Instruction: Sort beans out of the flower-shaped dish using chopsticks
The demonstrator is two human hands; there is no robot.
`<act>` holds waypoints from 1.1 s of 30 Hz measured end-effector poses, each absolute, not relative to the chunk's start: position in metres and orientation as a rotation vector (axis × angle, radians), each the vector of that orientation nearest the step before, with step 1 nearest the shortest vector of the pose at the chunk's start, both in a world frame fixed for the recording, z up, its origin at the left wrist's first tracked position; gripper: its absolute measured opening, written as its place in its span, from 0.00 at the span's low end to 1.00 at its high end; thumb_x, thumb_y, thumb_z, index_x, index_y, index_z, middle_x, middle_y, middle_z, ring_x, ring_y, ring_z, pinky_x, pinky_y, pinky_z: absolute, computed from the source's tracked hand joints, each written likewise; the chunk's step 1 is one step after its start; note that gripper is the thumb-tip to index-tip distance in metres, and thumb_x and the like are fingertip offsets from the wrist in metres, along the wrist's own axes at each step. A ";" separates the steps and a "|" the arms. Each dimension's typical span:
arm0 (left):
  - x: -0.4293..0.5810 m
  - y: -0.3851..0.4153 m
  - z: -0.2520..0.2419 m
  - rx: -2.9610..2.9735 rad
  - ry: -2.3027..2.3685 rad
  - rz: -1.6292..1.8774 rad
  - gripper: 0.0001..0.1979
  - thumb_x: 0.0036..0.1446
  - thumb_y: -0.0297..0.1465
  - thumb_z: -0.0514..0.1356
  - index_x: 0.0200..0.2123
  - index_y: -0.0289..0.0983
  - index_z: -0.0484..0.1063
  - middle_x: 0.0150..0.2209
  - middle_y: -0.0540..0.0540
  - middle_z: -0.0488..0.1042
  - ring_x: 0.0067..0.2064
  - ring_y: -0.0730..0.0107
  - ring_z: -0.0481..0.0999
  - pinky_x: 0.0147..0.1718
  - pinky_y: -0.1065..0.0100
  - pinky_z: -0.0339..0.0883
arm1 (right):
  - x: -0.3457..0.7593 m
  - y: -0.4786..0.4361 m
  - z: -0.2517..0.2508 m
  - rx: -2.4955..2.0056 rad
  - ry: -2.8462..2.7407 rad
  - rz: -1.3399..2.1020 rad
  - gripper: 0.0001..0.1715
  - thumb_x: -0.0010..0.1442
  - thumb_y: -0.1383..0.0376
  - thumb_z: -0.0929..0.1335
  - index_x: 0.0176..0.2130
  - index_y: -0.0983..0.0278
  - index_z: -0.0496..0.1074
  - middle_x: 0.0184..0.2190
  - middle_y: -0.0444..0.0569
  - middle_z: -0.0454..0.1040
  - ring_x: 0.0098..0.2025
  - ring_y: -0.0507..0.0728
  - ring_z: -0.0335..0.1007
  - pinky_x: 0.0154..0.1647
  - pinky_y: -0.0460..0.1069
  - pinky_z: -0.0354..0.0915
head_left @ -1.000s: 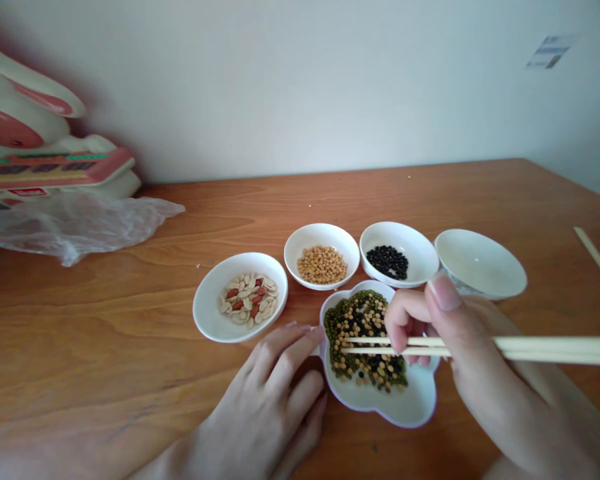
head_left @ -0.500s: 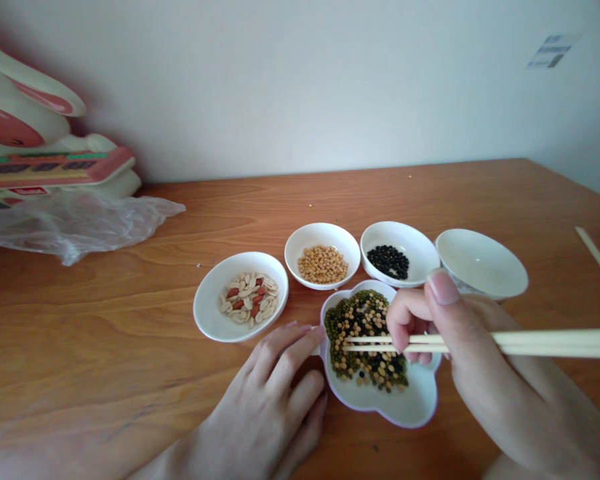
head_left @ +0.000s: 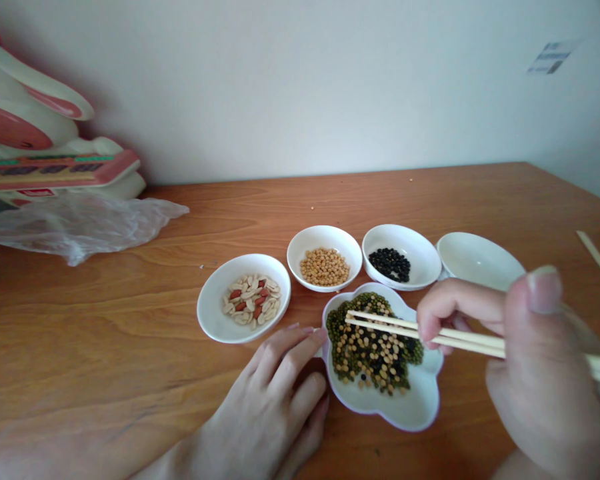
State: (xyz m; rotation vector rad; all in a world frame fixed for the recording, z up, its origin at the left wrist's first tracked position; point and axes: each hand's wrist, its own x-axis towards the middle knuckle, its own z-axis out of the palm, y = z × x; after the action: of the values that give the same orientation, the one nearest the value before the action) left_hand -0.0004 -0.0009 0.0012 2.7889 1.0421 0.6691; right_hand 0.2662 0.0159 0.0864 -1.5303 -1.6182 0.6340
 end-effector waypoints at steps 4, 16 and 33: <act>-0.001 -0.001 0.000 2.783 1.040 0.657 0.05 0.70 0.29 0.61 0.45 0.38 0.78 0.68 0.40 0.67 0.71 0.51 0.62 0.70 0.52 0.66 | 0.271 0.016 0.083 -1.501 -1.510 0.552 0.50 0.74 0.36 0.46 0.24 0.56 0.75 0.24 0.52 0.76 0.30 0.63 0.75 0.26 0.55 0.63; -0.001 -0.001 0.002 2.804 1.045 0.670 0.05 0.70 0.29 0.60 0.44 0.39 0.77 0.66 0.41 0.70 0.70 0.51 0.64 0.69 0.52 0.68 | 0.268 0.031 0.086 -1.526 -1.407 0.660 0.48 0.68 0.28 0.51 0.29 0.55 0.79 0.23 0.49 0.74 0.27 0.60 0.69 0.28 0.55 0.60; 0.000 0.000 0.002 2.811 1.053 0.696 0.06 0.71 0.29 0.59 0.42 0.39 0.77 0.65 0.41 0.71 0.69 0.52 0.65 0.67 0.53 0.68 | 0.311 0.017 0.077 -1.857 -1.450 0.659 0.45 0.72 0.33 0.50 0.32 0.56 0.76 0.27 0.46 0.76 0.31 0.57 0.72 0.31 0.53 0.64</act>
State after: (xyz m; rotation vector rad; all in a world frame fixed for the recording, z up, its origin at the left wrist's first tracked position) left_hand 0.0005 -0.0002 0.0021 2.8108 1.0533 0.6962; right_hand 0.3105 0.0167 0.0765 -1.8572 -1.4499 0.6591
